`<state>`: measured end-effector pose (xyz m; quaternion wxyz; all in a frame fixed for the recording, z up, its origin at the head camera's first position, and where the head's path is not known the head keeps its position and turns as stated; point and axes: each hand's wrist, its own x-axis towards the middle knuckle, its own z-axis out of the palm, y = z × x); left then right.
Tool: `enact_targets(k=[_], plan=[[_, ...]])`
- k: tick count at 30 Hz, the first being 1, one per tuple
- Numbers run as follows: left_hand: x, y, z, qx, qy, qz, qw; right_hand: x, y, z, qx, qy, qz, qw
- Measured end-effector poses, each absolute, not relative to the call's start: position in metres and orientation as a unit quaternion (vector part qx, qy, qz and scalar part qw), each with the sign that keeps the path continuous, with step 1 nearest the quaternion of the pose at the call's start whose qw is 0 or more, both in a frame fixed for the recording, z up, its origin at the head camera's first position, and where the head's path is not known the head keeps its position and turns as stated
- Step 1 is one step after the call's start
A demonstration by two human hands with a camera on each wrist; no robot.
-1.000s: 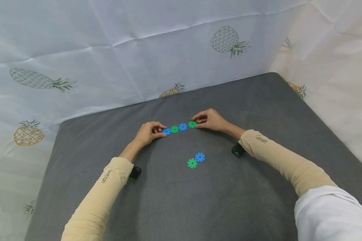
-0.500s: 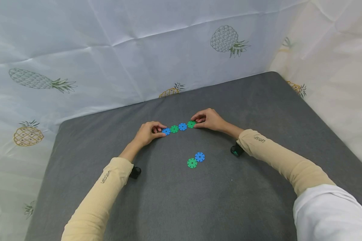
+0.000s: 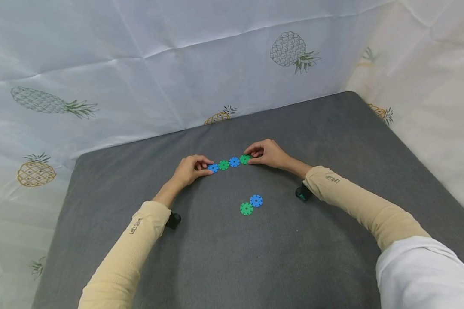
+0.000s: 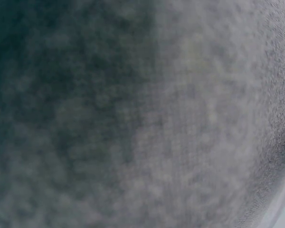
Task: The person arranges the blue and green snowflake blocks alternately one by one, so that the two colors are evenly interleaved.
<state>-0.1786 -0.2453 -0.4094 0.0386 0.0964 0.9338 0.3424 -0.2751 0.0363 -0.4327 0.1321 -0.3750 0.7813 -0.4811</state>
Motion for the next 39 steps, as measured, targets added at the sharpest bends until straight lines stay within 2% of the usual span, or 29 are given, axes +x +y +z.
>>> enact_targets(k=[13,21,30,39], plan=[[-0.182,-0.244,-0.410,0.098,0.934,0.341,0.041,-0.276,0.050,-0.431,-0.368,0.754,-0.519,0.162],[-0.178,-0.245,-0.408,0.130,0.923,0.362,0.012,-0.270,0.058,-0.422,-0.378,0.715,-0.555,0.196],[-0.181,-0.247,-0.412,0.106,0.933,0.341,0.035,-0.256,0.062,-0.420,-0.377,0.691,-0.575,0.222],[-0.178,-0.247,-0.410,0.111,0.931,0.346,0.031,-0.243,0.066,-0.420,-0.356,0.696,-0.576,0.240]])
